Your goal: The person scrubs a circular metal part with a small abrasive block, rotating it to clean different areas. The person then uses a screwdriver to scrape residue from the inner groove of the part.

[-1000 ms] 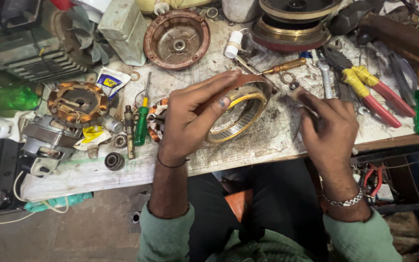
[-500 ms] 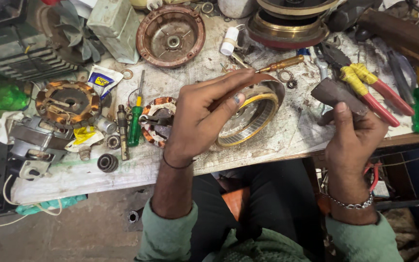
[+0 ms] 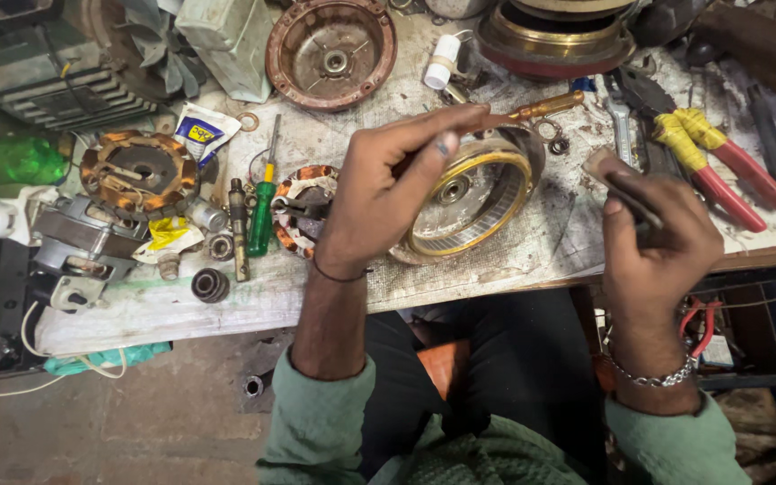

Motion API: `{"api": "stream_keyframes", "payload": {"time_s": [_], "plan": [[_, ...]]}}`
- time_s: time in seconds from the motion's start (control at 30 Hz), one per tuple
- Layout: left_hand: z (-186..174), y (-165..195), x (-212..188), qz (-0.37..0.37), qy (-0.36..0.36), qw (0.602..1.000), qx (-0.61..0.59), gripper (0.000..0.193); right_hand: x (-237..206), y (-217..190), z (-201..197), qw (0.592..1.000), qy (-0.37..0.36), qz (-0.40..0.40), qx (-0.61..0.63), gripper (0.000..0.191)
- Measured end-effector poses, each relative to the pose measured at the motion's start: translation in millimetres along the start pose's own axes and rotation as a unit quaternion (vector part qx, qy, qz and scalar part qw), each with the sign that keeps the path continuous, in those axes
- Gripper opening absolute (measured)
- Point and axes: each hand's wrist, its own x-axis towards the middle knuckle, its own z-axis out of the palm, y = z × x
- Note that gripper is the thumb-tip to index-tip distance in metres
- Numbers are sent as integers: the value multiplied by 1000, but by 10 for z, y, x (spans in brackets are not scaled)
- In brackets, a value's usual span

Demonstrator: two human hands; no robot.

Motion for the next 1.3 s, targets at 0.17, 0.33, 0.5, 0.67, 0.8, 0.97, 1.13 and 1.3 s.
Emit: {"api": "stream_keyframes", "payload": {"time_s": [0.17,0.33,0.5,0.67,0.8,0.97,1.13,1.3], "plan": [[-21,-82,17,107,-20,993,-53,41,-93,-380,123,983,-79,-146,-79,24],[-23,-152,38,98,-32,989,-101,44,-25,-775,471,948,-183,-227,-126,33],[-33,-163,9,115,-38,990,-78,44,206,-885,616,925,-251,-272,-87,36],[-47,-186,5,111,-39,986,-115,44,281,-915,593,909,-306,-262,-106,40],[-53,-211,24,78,-29,981,-176,44,275,-961,577,894,-336,-269,-125,31],[-35,-207,24,121,-28,988,-86,46,305,-984,546,893,-335,-275,-119,28],[-42,-167,9,93,-23,988,-121,46,349,-956,536,881,-366,-264,-143,21],[-36,-148,-1,107,-26,990,-85,46,364,-915,548,890,-368,-251,-99,33]]}}
